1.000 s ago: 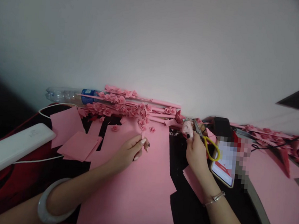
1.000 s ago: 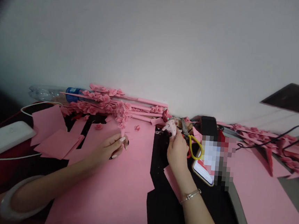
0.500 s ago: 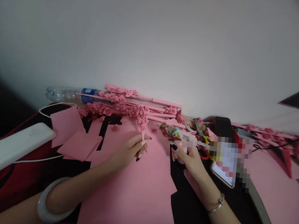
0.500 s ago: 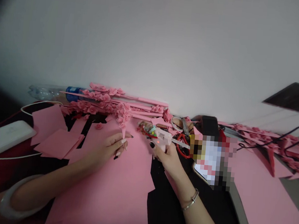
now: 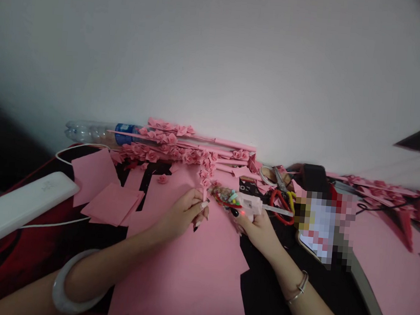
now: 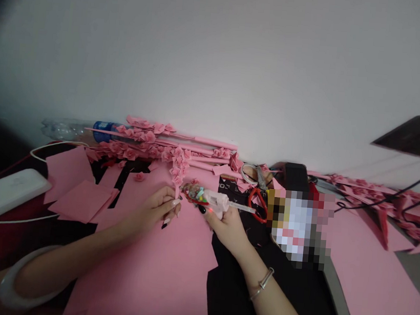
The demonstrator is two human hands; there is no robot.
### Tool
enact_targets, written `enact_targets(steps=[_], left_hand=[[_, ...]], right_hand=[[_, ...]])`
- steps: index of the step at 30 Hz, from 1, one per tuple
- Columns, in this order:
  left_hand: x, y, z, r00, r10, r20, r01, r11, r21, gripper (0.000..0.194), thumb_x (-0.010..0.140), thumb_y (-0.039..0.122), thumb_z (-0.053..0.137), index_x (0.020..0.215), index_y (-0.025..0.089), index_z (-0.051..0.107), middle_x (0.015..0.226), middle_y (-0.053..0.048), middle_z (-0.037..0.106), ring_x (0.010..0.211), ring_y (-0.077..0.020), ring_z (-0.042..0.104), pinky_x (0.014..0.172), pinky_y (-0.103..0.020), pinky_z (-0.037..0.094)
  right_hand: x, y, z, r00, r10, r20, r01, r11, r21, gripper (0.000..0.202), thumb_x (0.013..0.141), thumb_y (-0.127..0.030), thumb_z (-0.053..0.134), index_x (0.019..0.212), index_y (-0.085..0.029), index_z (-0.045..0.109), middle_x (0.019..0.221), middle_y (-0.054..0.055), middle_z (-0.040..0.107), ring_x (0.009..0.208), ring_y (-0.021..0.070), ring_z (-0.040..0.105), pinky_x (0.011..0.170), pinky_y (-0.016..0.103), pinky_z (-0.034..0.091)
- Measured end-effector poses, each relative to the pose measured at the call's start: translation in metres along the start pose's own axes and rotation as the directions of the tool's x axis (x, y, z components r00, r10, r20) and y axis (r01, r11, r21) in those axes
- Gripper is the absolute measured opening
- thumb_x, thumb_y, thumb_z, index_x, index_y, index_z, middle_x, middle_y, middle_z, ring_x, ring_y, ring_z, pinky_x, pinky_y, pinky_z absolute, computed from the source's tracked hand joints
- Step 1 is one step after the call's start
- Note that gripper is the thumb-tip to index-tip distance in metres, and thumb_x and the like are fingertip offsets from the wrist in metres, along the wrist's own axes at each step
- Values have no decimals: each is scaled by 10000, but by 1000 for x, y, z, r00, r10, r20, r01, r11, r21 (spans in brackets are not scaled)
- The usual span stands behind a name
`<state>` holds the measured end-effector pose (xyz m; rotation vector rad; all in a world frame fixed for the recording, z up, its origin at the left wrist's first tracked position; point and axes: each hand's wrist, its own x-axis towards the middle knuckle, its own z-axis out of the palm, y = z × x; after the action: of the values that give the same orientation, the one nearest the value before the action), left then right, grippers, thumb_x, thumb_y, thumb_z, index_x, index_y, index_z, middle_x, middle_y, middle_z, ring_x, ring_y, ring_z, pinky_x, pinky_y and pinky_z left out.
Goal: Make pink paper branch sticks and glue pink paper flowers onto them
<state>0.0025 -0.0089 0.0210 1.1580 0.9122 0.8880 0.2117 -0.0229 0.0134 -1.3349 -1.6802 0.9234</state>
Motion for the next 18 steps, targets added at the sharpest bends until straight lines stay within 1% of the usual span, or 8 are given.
enact_targets(steps=[3, 8, 12, 14, 18], left_hand=[[0, -1, -1, 1000, -3, 11, 3, 1000, 3, 190, 872, 305, 499, 744, 205, 399, 643, 33, 528, 446, -73, 394, 454, -229, 380], [0, -2, -1, 1000, -4, 18, 4, 1000, 7, 185, 882, 289, 485, 746, 206, 391, 641, 39, 514, 458, -75, 392, 454, -227, 389], [1, -4, -1, 1000, -9, 15, 9, 1000, 6, 177, 880, 282, 479, 750, 204, 389, 650, 37, 521, 461, -71, 405, 462, -221, 388], [2, -4, -1, 1000, -13, 12, 13, 1000, 3, 187, 873, 299, 490, 747, 203, 391, 656, 34, 528, 453, -70, 406, 458, -223, 388], [2, -3, -1, 1000, -15, 13, 15, 1000, 2, 210, 855, 329, 515, 737, 204, 395, 647, 27, 536, 445, -76, 404, 455, -235, 385]], right_hand=[[0, -1, -1, 999, -32, -7, 32, 997, -68, 171, 826, -312, 551, 865, -170, 638, 647, 0, 563, 576, 146, 480, 543, 261, 446], [0, -3, -1, 1000, -6, 29, 8, 997, -72, 171, 848, -303, 520, 821, -161, 610, 600, -26, 514, 534, 124, 440, 520, 244, 416], [1, -3, -1, 1000, -23, 12, 25, 992, -125, 167, 843, -305, 531, 818, -161, 614, 628, -17, 542, 576, 135, 475, 570, 251, 434], [0, -2, -1, 1000, -23, 8, 24, 992, -123, 182, 847, -322, 531, 798, -165, 608, 625, -16, 542, 573, 135, 476, 557, 247, 431], [0, 2, 0, 1000, 21, 22, -19, 998, -61, 203, 855, -337, 521, 739, -177, 567, 576, -23, 510, 511, 122, 436, 486, 235, 395]])
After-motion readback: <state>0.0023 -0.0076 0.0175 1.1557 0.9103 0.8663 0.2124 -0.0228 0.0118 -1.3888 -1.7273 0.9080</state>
